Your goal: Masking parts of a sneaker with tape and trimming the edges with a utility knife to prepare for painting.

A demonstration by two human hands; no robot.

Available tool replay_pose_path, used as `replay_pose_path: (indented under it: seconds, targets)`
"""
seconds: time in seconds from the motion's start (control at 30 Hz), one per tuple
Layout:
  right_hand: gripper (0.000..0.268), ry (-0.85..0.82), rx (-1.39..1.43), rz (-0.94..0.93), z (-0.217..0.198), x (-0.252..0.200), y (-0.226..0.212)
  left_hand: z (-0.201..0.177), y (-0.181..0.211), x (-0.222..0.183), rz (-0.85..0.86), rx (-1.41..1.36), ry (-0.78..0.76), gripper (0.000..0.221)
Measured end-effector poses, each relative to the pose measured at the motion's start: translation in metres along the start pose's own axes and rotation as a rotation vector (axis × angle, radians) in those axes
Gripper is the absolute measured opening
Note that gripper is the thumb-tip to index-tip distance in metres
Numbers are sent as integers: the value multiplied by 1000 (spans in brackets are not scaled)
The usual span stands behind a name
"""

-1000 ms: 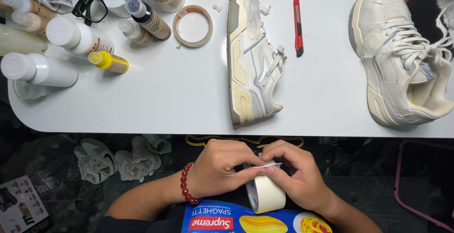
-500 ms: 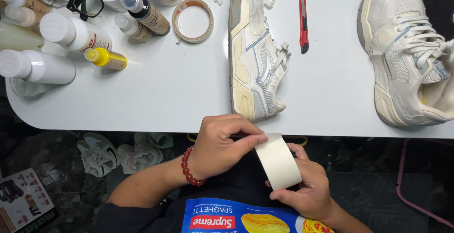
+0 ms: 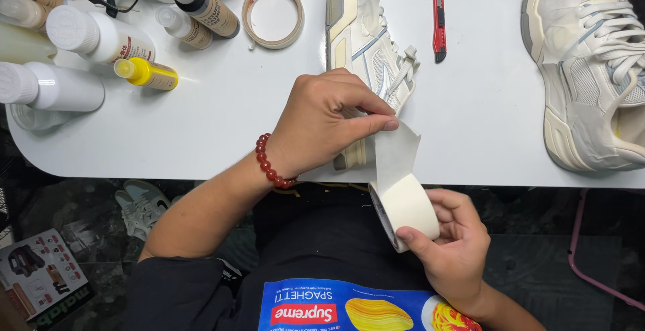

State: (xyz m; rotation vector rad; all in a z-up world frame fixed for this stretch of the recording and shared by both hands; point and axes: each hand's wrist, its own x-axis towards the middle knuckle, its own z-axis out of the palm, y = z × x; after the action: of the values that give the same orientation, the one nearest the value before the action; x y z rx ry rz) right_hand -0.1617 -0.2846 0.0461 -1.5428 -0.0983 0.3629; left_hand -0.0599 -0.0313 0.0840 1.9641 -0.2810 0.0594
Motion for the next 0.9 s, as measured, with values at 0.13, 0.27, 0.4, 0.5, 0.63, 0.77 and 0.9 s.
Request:
replay_pose_path:
  seconds: [0.13, 0.27, 0.4, 0.5, 0.63, 0.77, 0.9]
  targets:
    - [67, -1, -11, -45, 3, 5, -6, -1, -4, 1, 20, 49, -7, 10]
    - [52, -99, -327, -111, 4, 18, -25, -1, -8, 0, 102, 146, -8, 10]
    - [44, -188, -549, -171, 6, 30, -38, -3, -12, -1, 120, 208, 7, 10]
    - [48, -210, -571, -91, 10, 37, -44, -3, -19, -3, 124, 235, 13, 10]
    - [51, -229, -618, 3, 16, 43, -49, -1, -23, -3, 147, 264, 20, 11]
    - [51, -261, -694, 34, 18, 48, -53, 1, -27, -4, 169, 273, 24, 11]
    - [49, -288, -744, 8, 20, 51, -54, -1, -28, -4, 170, 260, 6, 11]
